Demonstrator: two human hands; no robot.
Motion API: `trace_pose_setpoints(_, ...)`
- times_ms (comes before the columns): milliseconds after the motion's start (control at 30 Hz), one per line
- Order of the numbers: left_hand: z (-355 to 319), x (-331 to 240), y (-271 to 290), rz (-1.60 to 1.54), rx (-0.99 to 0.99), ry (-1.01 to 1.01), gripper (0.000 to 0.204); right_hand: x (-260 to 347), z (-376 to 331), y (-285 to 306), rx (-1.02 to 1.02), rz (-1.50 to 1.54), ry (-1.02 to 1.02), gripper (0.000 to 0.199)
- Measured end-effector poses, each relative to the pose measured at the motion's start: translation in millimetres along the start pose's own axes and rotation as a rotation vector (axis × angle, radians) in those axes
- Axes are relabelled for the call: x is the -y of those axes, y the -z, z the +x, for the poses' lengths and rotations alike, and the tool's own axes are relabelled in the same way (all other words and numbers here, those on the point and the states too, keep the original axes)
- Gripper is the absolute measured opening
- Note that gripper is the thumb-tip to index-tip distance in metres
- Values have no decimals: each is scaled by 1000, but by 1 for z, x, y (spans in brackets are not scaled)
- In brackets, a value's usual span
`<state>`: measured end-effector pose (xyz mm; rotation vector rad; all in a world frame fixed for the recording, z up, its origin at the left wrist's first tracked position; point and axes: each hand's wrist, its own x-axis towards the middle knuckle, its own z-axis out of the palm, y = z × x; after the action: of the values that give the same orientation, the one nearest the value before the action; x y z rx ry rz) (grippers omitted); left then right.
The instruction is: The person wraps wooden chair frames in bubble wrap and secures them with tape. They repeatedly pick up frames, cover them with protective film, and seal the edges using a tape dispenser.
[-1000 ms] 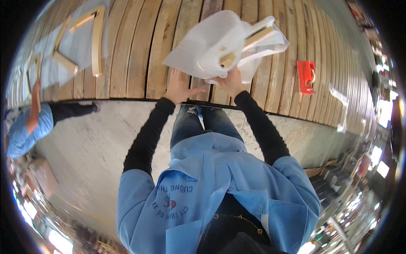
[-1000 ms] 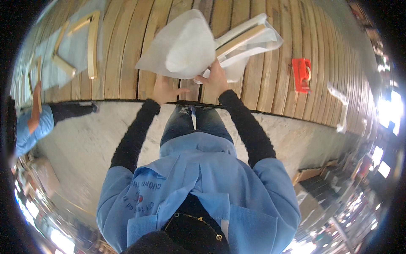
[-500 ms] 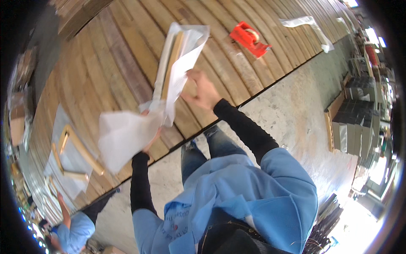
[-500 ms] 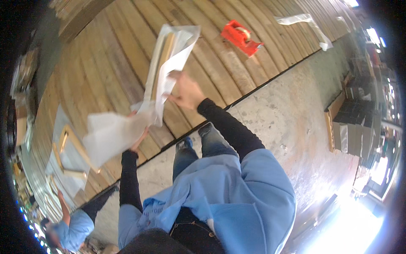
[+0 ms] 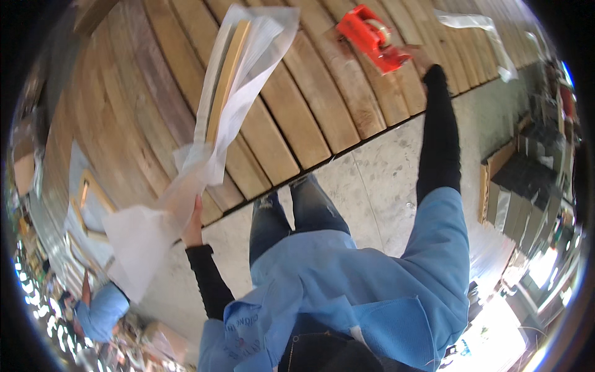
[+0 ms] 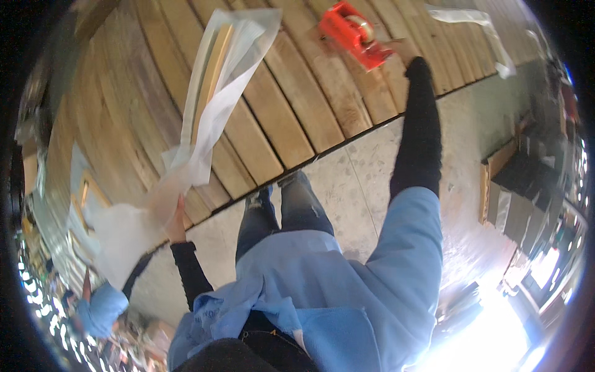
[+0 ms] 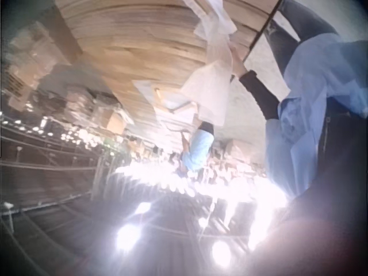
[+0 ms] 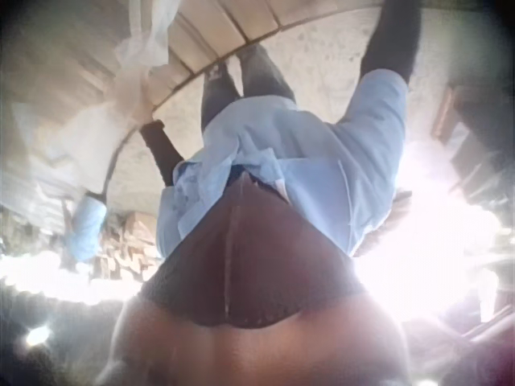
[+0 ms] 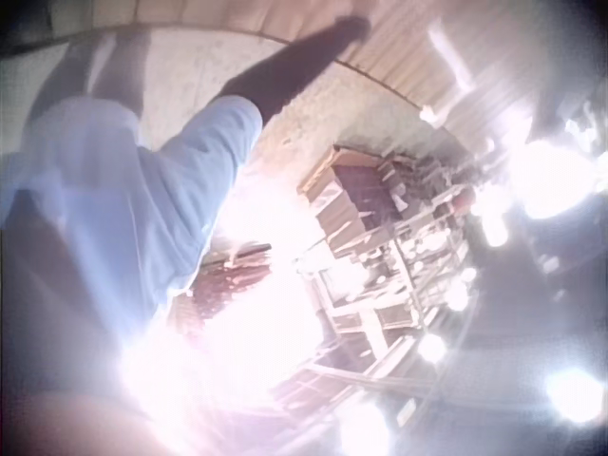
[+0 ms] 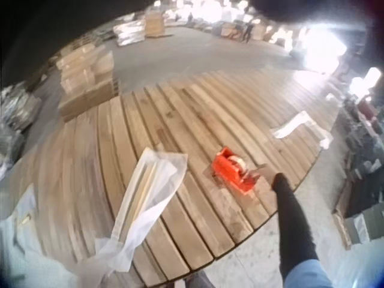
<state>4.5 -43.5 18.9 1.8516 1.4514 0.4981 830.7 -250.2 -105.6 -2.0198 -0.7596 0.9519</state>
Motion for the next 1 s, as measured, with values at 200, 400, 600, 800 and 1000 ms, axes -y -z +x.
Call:
trace_pose_setpoints(200,11,-13,8,71,24,112,55,12,-74,28,-220,-645,-32,43)
trace_pose_setpoints(400,11,-22,12,11,38,99,49,-43,-64,-55,-463,-940,-452,45)
trace_pose_setpoints(600,8,-29,14,11,-4,88,48,133,-207,-280,-623,-16,250,24)
trace_pose_setpoints(800,14,-52,11,-152,23,97,44,266,-285,-493,250,30,969,11)
trace_pose_setpoints(1000,16,-38,16,-249,114,119,39,270,-255,-549,-34,-219,1014,29)
